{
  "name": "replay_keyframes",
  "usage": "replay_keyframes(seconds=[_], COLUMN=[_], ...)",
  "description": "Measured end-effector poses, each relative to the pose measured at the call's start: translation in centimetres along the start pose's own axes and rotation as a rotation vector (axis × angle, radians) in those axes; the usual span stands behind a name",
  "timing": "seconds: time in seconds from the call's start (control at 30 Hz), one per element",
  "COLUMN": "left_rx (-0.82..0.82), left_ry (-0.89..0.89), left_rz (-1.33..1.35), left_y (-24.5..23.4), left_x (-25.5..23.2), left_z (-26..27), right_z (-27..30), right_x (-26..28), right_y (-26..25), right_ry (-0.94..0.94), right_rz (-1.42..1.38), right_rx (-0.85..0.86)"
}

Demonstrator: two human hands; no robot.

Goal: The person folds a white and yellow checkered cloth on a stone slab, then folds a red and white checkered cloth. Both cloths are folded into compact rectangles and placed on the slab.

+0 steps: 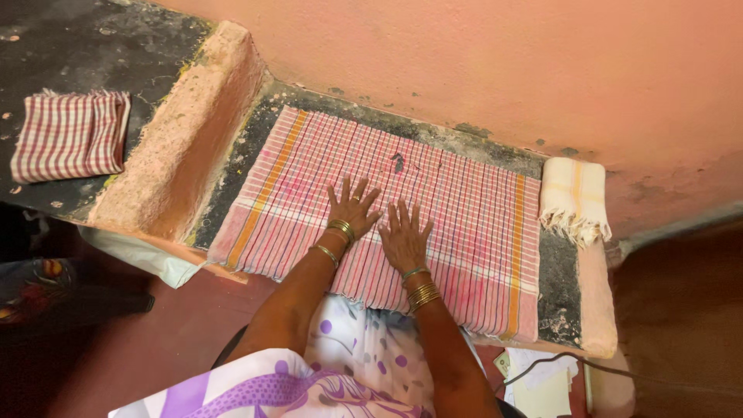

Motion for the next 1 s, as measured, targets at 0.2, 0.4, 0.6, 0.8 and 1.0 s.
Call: replay_keyframes(seconds=[0.2, 0.4, 0.6, 0.8, 1.0], left_rx=[0.011, 0.048, 0.03, -0.069, -0.168], left_ry=[-0.049, -0.109, -0.23, -0.345, -0.405], left_rz=[-0.001, -0.013, -0.019, 0.012, 0.064], left_y=[-2.2, -4.1, -5.4, -5.8, -4.8], left_x=[2.1, 4.8, 10.7, 17.7, 20.9], left_z=[-4.8, -8.7, -10.7, -9.8, -7.4], right_z=[-5.8, -11.5, -13.4, -11.4, -9.1], right_x=[-4.1, -9.8, -17.8, -27.0, -30.6], right_y=[0.0, -0.5, -1.4, -2.7, -1.4], right_ry=[0.02, 0.141, 0.337, 0.462, 0.398], right_rz=[0.092, 0.133, 0.162, 0.156, 0.111], right_rx=[0.04, 0.127, 0.151, 0.061, -0.101])
Point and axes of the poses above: each hand's wrist, its own z-axis away from the middle knuckle, its own y-axis out of the palm, x = y × z, the point moved 1 cm from there along -z, towards the middle knuckle, and after that the axes turned 1 degree about y, right-handed, at the moved point
